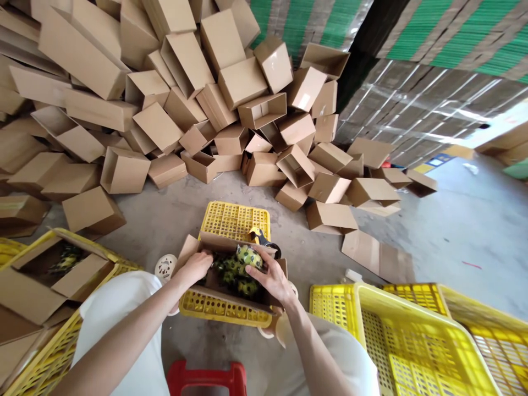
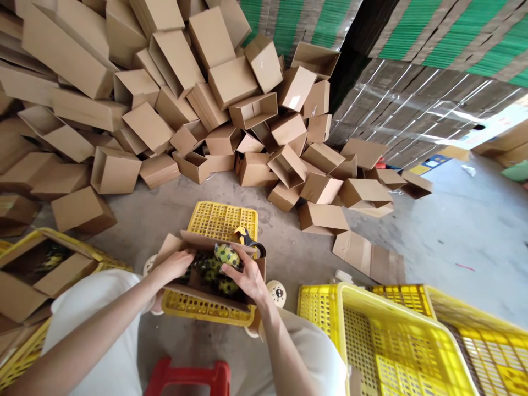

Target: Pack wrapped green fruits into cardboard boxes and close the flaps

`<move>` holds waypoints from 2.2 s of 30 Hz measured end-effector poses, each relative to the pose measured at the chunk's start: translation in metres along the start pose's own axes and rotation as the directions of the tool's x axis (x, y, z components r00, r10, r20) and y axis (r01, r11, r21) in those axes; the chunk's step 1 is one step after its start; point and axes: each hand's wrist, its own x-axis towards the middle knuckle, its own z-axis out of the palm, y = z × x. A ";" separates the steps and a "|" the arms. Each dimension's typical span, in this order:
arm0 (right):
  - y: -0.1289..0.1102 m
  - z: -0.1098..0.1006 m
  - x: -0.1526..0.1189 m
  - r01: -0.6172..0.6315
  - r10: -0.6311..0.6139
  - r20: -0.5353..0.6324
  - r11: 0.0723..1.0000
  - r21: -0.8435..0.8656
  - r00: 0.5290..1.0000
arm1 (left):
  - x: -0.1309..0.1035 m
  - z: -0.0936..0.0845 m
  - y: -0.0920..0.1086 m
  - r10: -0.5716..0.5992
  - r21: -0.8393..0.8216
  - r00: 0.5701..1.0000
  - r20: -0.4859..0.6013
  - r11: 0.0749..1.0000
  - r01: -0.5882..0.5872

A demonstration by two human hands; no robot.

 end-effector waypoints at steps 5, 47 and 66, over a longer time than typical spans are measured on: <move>0.004 0.001 -0.003 -0.025 0.024 0.022 0.999 0.022 0.999 | 0.002 0.008 0.007 -0.011 0.188 0.999 0.048 0.982 0.002; 0.014 0.016 0.007 -0.203 0.246 -0.021 0.841 0.502 0.969 | -0.008 -0.018 0.056 0.011 -0.933 1.000 -0.012 0.360 -0.016; 0.026 0.010 0.011 -0.161 0.212 -0.167 0.948 0.276 0.963 | -0.009 -0.019 0.049 -0.001 -0.846 1.000 0.000 0.533 0.001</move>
